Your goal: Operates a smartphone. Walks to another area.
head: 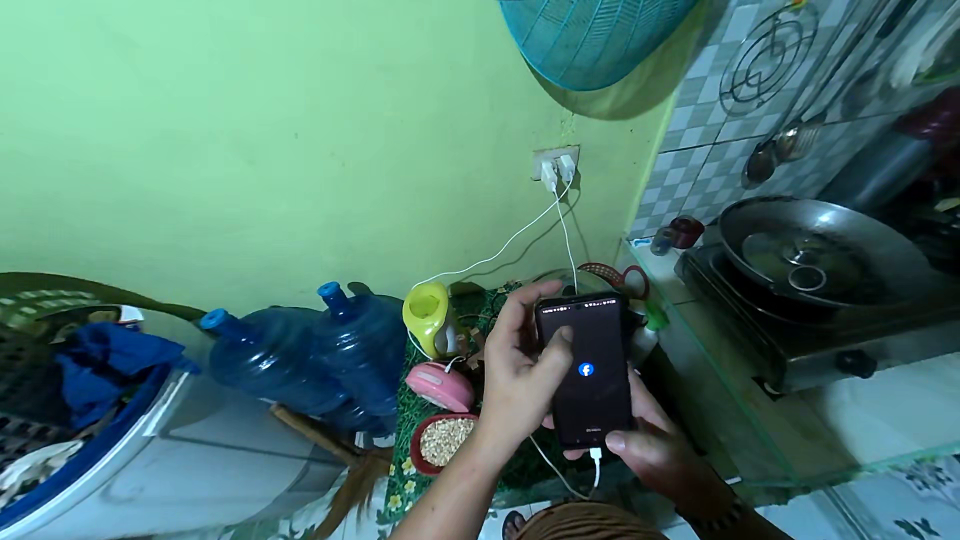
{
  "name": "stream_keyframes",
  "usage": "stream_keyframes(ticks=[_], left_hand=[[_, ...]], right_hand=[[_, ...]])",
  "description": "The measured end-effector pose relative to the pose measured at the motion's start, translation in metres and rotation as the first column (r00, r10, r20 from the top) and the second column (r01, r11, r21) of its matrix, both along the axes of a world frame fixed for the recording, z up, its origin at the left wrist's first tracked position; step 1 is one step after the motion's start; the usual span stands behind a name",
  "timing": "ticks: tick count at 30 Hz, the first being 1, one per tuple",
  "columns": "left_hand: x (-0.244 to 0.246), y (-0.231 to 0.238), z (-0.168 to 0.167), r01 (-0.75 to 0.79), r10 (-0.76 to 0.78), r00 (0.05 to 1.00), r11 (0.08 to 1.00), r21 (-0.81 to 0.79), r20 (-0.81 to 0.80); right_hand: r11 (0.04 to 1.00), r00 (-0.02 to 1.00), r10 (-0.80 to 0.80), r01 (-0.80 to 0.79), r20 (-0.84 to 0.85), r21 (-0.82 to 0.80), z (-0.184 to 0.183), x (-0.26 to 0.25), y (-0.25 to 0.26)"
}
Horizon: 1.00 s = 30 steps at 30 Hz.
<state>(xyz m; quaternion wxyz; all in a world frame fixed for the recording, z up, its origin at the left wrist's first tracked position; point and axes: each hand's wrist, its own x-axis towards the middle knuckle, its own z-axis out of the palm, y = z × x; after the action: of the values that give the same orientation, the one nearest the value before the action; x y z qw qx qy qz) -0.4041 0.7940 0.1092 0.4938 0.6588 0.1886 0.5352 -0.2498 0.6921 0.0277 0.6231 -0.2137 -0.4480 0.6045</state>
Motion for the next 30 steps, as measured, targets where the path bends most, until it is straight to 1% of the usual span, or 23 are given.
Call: stream_keyframes(ticks=[8,14,21,24,28,30], left_hand=[[0.007,-0.001,0.008,-0.07,0.07,0.998,0.995,0.073,-0.003],[0.011,-0.001,0.012,-0.114,0.115,0.993,0.993,0.036,-0.013],[0.014,-0.003,0.013,-0.177,0.178,0.983,0.984,0.027,-0.047],[0.012,-0.002,0.014,-0.164,0.165,0.984,0.986,0.018,-0.061],[0.002,0.003,0.013,-0.079,0.08,0.995,0.997,0.015,-0.064],[-0.003,0.007,0.01,-0.066,0.067,0.995,0.998,0.021,-0.068]], right_hand=[[1.0,0.999,-0.017,0.017,0.027,0.008,-0.001,-0.002,-0.001],[1.0,0.997,-0.007,0.005,0.073,0.025,0.0,-0.002,-0.001],[0.999,0.997,-0.005,0.002,0.083,0.039,0.0,-0.002,-0.002],[1.0,0.998,-0.003,0.002,0.063,0.021,-0.001,-0.003,-0.002],[1.0,1.0,0.002,-0.002,0.005,0.008,0.0,0.0,0.001],[1.0,0.999,-0.002,0.002,-0.037,-0.003,0.0,0.002,0.003]])
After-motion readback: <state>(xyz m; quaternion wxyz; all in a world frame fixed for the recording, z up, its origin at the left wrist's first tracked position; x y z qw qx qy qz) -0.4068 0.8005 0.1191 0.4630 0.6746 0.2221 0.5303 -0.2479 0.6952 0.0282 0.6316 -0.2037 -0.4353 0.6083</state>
